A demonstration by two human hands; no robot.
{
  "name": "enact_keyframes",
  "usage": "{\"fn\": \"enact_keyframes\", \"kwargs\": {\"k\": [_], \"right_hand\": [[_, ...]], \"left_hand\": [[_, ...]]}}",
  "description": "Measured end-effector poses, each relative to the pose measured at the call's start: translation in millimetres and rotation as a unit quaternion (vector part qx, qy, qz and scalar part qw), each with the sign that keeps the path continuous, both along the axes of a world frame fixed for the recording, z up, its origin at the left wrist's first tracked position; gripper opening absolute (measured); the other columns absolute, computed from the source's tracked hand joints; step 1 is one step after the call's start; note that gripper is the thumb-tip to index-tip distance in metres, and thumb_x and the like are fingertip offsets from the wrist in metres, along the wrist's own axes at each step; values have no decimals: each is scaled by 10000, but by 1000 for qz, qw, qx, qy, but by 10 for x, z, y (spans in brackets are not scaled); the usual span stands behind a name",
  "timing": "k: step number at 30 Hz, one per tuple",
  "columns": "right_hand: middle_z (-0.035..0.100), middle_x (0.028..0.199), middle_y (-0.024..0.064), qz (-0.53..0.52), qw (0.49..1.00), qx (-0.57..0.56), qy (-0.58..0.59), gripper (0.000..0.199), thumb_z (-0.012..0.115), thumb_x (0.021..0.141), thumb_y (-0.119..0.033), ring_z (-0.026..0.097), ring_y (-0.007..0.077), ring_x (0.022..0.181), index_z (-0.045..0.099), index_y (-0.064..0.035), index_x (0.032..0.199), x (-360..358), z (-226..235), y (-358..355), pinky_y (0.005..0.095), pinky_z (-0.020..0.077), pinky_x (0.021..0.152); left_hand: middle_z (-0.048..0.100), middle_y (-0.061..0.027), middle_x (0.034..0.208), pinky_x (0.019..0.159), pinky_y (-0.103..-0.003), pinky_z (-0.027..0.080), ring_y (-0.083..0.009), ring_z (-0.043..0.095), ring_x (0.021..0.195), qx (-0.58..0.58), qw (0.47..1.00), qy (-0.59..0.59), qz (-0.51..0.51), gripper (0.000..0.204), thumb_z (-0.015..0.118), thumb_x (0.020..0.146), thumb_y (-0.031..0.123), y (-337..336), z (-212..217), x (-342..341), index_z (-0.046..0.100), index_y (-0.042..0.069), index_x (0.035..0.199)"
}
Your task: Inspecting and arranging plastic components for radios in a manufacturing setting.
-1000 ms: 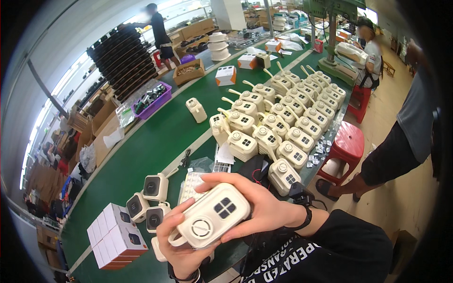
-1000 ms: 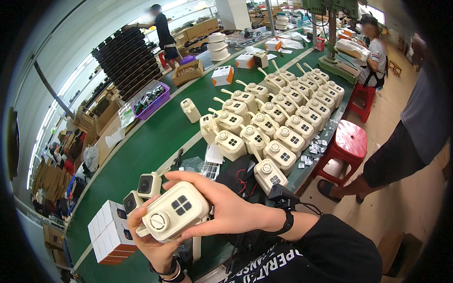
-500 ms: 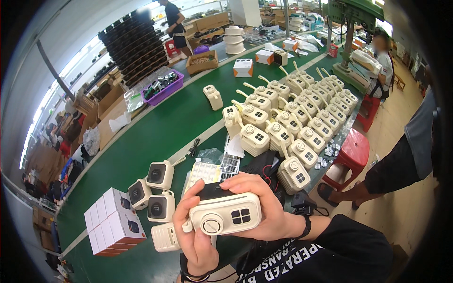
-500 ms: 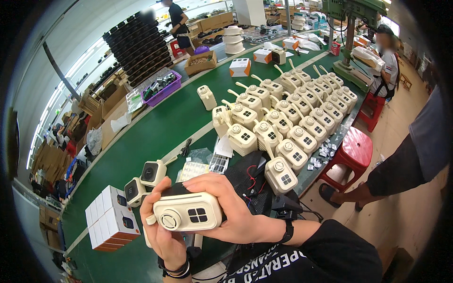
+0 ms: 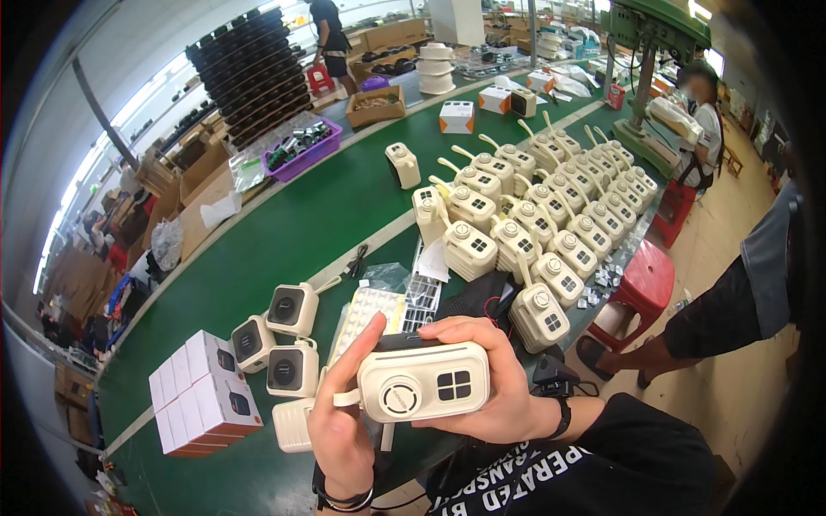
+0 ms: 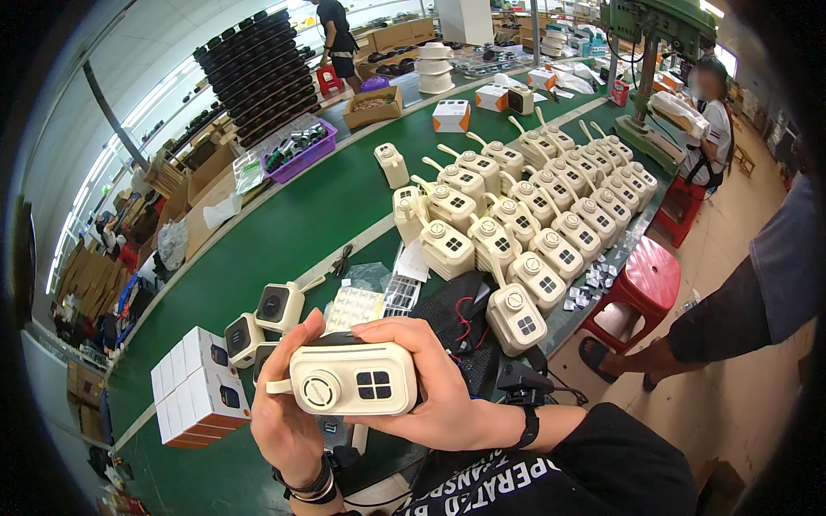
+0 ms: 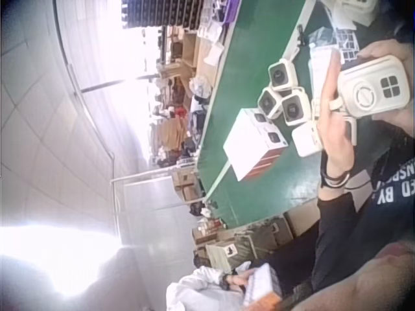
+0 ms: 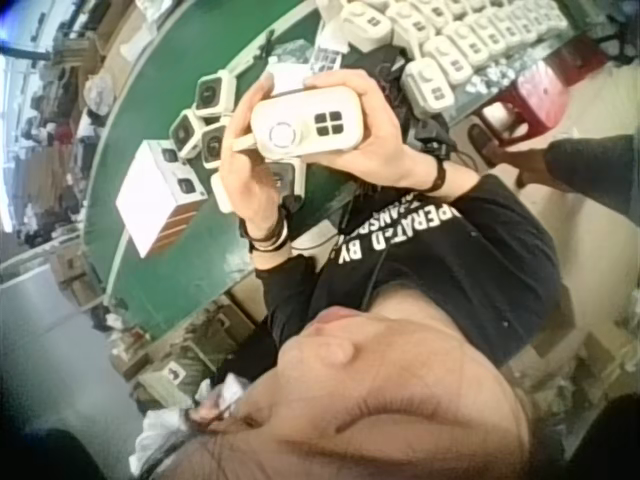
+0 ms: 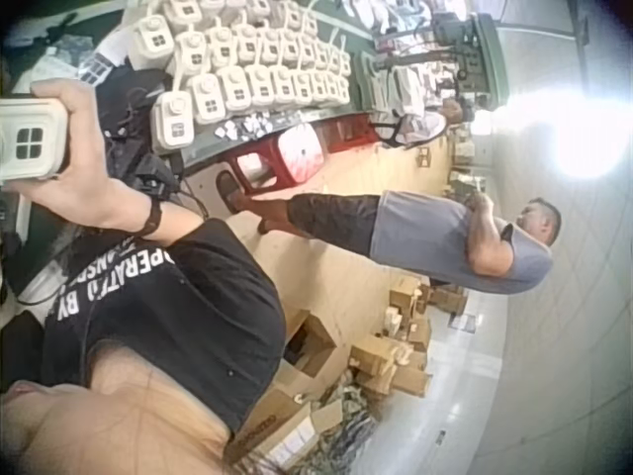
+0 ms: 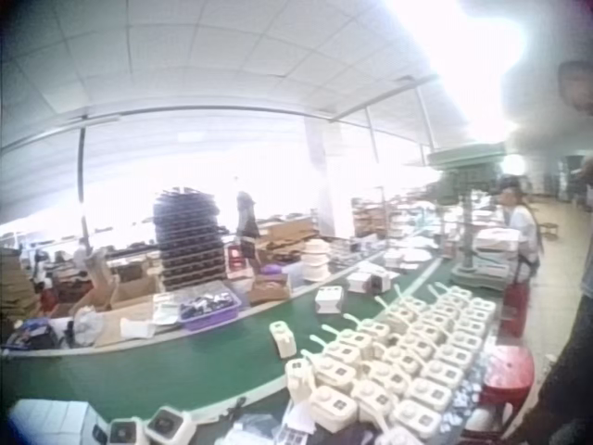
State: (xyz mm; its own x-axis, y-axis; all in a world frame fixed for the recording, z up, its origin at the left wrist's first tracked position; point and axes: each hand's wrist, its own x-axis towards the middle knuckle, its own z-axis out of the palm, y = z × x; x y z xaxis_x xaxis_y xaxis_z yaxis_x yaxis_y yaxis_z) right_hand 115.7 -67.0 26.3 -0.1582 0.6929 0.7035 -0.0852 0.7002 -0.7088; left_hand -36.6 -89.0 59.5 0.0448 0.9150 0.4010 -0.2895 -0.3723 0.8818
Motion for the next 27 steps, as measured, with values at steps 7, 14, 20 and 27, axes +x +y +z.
{"fn": "enact_keyframes", "kwargs": {"k": [7, 14, 20, 27], "right_hand": [[460, 1135, 178, -27, 999, 15, -13, 734, 823, 565, -76, 487, 266, 1053, 368, -19, 1138, -11, -26, -11, 352, 401, 890], [461, 1133, 176, -18, 1000, -6, -1, 725, 821, 568, -79, 483, 261, 1054, 373, -18, 1135, -13, -23, -32, 349, 403, 884], [460, 1137, 173, -14, 1000, -9, 13, 725, 823, 566, -80, 483, 255, 1052, 375, -20, 1132, 9, -21, -19, 341, 398, 887], [456, 1158, 168, -37, 999, -15, -20, 718, 813, 579, -69, 484, 249, 1058, 372, -19, 1143, 5, -28, -55, 339, 397, 895]], "left_hand": [[416, -277, 1250, 986, -356, 299, -282, 430, 1167, 86, 985, 137, 62, 461, 386, 862, 153, 5, -69, 36, 357, -110, 1240], [418, -258, 1260, 974, -339, 311, -244, 443, 1148, 44, 991, 114, 45, 450, 352, 878, 161, 1, -60, -6, 361, -120, 1229], [401, -261, 1272, 992, -346, 284, -258, 422, 1166, 54, 994, 91, 23, 457, 369, 869, 160, -1, -32, 55, 359, -128, 1223], [427, -256, 1246, 975, -352, 314, -269, 434, 1155, 40, 987, 143, 61, 416, 383, 883, 157, 3, -73, 4, 397, -112, 1201]]}}
